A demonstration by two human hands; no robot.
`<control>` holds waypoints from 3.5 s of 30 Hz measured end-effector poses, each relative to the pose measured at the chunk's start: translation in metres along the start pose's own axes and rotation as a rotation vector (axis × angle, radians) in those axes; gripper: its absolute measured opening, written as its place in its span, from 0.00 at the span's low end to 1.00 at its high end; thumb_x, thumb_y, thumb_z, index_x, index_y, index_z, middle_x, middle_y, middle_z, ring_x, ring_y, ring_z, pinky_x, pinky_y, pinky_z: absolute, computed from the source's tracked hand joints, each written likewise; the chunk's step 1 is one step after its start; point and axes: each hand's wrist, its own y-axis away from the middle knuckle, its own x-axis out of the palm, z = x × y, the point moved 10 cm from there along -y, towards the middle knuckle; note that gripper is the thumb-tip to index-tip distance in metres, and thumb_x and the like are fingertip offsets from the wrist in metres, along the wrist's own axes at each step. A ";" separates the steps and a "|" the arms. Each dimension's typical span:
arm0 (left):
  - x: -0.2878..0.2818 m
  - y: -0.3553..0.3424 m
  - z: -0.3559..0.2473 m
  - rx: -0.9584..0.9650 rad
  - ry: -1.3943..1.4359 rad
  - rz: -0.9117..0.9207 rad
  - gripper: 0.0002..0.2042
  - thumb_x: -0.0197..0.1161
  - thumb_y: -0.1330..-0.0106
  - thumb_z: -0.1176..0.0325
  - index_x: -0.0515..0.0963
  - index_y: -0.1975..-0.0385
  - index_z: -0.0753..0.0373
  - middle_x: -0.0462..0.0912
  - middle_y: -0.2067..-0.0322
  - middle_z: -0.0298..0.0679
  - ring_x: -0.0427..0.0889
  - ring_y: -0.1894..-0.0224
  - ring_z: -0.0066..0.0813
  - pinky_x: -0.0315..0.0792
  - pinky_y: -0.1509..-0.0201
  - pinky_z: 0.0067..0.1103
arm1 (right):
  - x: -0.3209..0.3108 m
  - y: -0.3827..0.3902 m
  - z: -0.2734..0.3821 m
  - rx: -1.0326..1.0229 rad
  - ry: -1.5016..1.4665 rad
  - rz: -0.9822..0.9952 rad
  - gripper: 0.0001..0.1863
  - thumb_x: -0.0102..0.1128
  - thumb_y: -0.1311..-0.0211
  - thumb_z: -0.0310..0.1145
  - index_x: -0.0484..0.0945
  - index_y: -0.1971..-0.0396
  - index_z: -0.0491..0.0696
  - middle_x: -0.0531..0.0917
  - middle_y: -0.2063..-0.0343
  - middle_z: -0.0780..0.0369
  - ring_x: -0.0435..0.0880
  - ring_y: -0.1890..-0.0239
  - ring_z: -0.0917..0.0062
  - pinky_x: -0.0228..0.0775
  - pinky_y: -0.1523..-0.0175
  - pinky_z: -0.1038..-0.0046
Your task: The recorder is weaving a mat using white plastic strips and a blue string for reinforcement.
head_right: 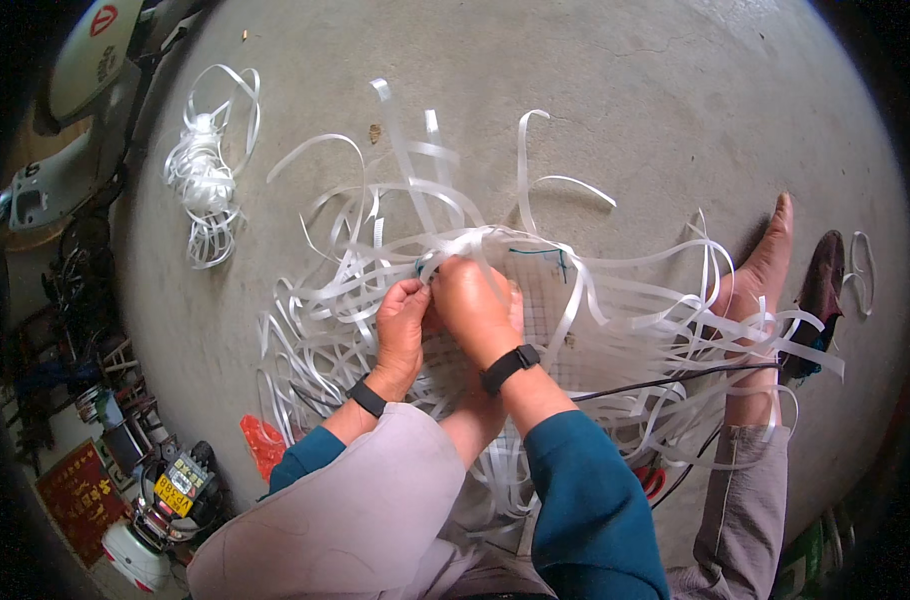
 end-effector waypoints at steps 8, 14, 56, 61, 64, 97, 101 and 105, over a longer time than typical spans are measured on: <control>-0.002 -0.001 0.003 0.010 -0.058 0.016 0.08 0.59 0.31 0.65 0.73 0.60 0.62 0.78 0.76 0.29 0.73 0.79 0.15 0.67 0.76 0.13 | 0.010 -0.003 -0.002 -0.054 0.095 0.042 0.12 0.58 0.45 0.37 0.80 0.63 0.48 0.83 0.75 0.50 0.83 0.71 0.54 0.75 0.66 0.59; -0.001 -0.002 0.000 0.037 -0.112 0.005 0.09 0.60 0.32 0.65 0.73 0.59 0.63 0.78 0.77 0.29 0.73 0.81 0.14 0.65 0.79 0.13 | 0.011 -0.006 -0.014 -0.010 -0.104 0.169 0.14 0.59 0.46 0.38 0.82 0.62 0.49 0.84 0.67 0.51 0.84 0.61 0.54 0.76 0.57 0.60; 0.009 0.004 0.002 -0.031 0.032 0.061 0.08 0.62 0.33 0.66 0.75 0.62 0.62 0.78 0.75 0.30 0.72 0.81 0.15 0.63 0.79 0.13 | 0.022 -0.013 -0.032 0.013 -0.238 0.221 0.17 0.50 0.45 0.39 0.83 0.70 0.41 0.84 0.72 0.50 0.84 0.64 0.56 0.75 0.57 0.61; 0.007 0.002 0.003 -0.075 -0.102 0.018 0.07 0.60 0.33 0.67 0.75 0.62 0.63 0.78 0.76 0.31 0.71 0.83 0.14 0.61 0.81 0.13 | 0.029 -0.015 -0.044 0.006 -0.433 0.163 0.16 0.54 0.47 0.38 0.82 0.66 0.42 0.83 0.68 0.47 0.83 0.61 0.52 0.74 0.55 0.59; 0.007 0.002 0.001 -0.069 -0.107 -0.007 0.07 0.61 0.33 0.68 0.76 0.62 0.64 0.78 0.76 0.31 0.72 0.82 0.15 0.61 0.81 0.13 | 0.027 -0.017 -0.040 -0.048 -0.413 0.150 0.16 0.55 0.47 0.38 0.82 0.67 0.41 0.83 0.69 0.47 0.82 0.62 0.52 0.74 0.56 0.59; 0.008 -0.004 0.019 -0.217 0.215 0.019 0.09 0.61 0.34 0.65 0.74 0.57 0.56 0.81 0.66 0.28 0.79 0.67 0.19 0.66 0.68 0.17 | -0.017 0.013 -0.003 -0.036 -0.149 -0.011 0.12 0.54 0.41 0.36 0.81 0.70 0.44 0.83 0.73 0.51 0.82 0.69 0.53 0.73 0.63 0.57; 0.011 -0.003 0.019 -0.191 0.189 0.037 0.10 0.62 0.35 0.64 0.74 0.57 0.56 0.81 0.66 0.28 0.80 0.68 0.19 0.66 0.68 0.17 | -0.008 0.006 -0.014 0.019 -0.169 -0.020 0.14 0.53 0.41 0.38 0.82 0.71 0.44 0.83 0.74 0.50 0.83 0.69 0.54 0.74 0.63 0.57; 0.009 -0.003 0.017 -0.168 0.192 0.035 0.11 0.63 0.35 0.64 0.74 0.56 0.57 0.82 0.67 0.29 0.80 0.70 0.20 0.67 0.70 0.18 | -0.002 0.005 -0.021 0.109 -0.227 0.013 0.13 0.53 0.41 0.38 0.82 0.71 0.44 0.83 0.75 0.50 0.83 0.70 0.54 0.74 0.63 0.58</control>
